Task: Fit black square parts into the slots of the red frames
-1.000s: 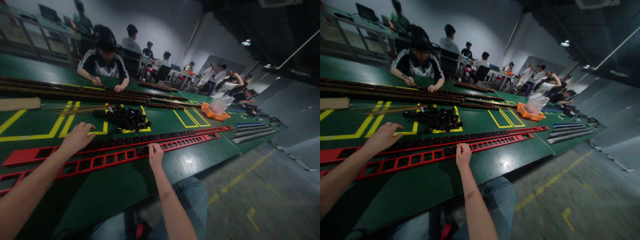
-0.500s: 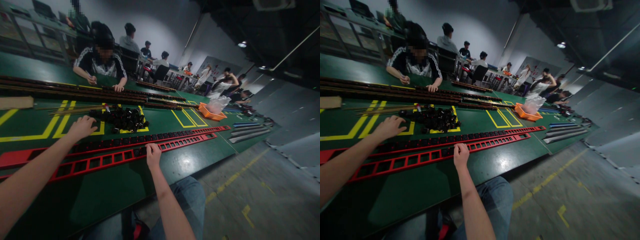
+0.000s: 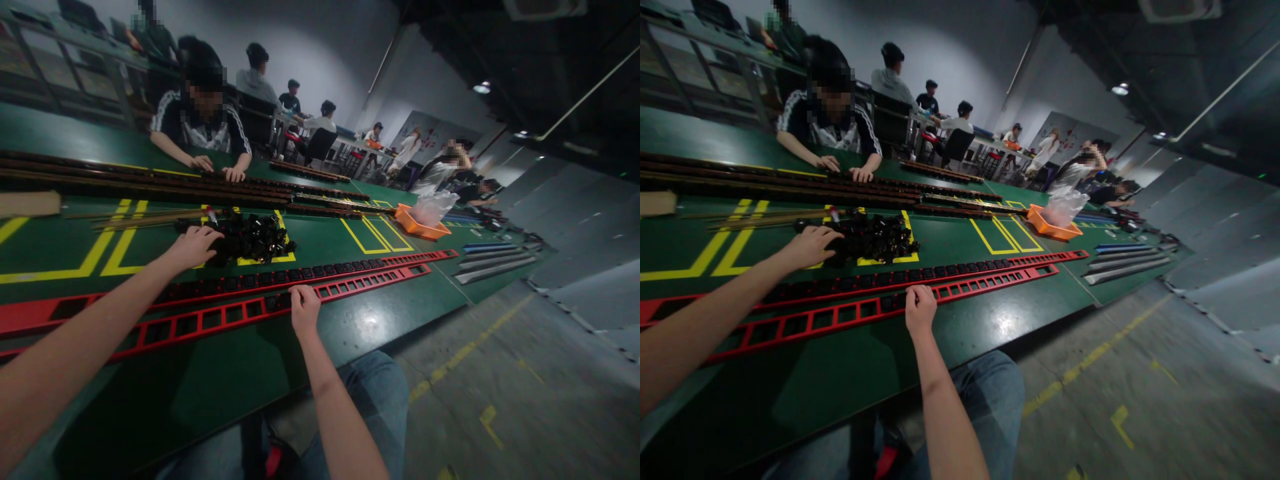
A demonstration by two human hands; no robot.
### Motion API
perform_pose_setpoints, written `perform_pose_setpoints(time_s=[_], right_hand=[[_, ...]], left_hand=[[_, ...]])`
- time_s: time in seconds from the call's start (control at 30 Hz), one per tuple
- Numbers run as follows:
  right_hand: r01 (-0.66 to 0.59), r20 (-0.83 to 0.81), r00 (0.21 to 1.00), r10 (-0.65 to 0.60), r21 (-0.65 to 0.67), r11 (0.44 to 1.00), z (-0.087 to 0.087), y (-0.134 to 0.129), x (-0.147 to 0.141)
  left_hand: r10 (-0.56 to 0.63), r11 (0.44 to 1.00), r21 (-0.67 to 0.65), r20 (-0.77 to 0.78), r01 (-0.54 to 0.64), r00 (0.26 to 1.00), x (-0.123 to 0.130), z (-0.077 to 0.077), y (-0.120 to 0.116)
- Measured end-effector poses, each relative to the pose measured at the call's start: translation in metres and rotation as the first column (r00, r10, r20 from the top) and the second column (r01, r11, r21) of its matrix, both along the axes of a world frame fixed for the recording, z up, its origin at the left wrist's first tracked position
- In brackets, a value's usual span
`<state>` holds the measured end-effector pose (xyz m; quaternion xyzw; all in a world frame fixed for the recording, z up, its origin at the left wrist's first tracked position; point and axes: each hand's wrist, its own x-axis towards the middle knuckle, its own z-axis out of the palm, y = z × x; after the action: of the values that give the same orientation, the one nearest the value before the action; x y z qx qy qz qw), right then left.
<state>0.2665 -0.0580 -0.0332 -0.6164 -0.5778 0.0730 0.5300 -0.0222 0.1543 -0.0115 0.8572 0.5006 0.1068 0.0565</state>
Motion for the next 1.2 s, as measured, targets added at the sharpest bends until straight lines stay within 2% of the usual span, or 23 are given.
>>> perform_pose_setpoints(time_s=[0.17, 0.3, 0.5, 0.7, 0.8, 1.0, 1.2], right_hand=[[0.009, 0.003, 1.000, -0.009, 0.003, 1.000, -0.001, 0.000, 0.000], [0.004, 0.008, 1.000, -0.004, 0.000, 1.000, 0.000, 0.000, 0.000], [0.005, 0.003, 1.000, -0.005, 0.001, 1.000, 0.000, 0.000, 0.001], [0.008, 0.001, 1.000, -0.008, -0.003, 1.000, 0.000, 0.000, 0.001], [0.007, 0.003, 1.000, -0.007, -0.002, 1.000, 0.001, 0.000, 0.001], [0.007, 0.005, 1.000, -0.007, -0.006, 1.000, 0.000, 0.000, 0.001], [0.008, 0.005, 1.000, -0.008, -0.007, 1.000, -0.001, 0.000, 0.001]], left_hand=[[0.060, 0.996, 0.075, -0.092, -0.054, 0.994, -0.008, 0.011, -0.021], [0.081, 0.992, 0.109, -0.096, -0.071, 0.992, -0.012, 0.011, -0.019], [-0.023, 0.998, 0.047, -0.129, 0.029, 0.991, -0.009, 0.010, -0.011], [-0.081, 0.995, 0.041, -0.142, 0.088, 0.987, -0.010, 0.013, -0.019], [-0.088, 0.992, 0.087, -0.065, 0.093, 0.994, -0.014, 0.016, -0.028], [0.010, 0.999, 0.046, 0.217, -0.020, 0.976, -0.037, 0.015, -0.052], [0.110, 0.980, 0.122, 0.323, -0.157, 0.940, -0.073, 0.018, -0.086]])
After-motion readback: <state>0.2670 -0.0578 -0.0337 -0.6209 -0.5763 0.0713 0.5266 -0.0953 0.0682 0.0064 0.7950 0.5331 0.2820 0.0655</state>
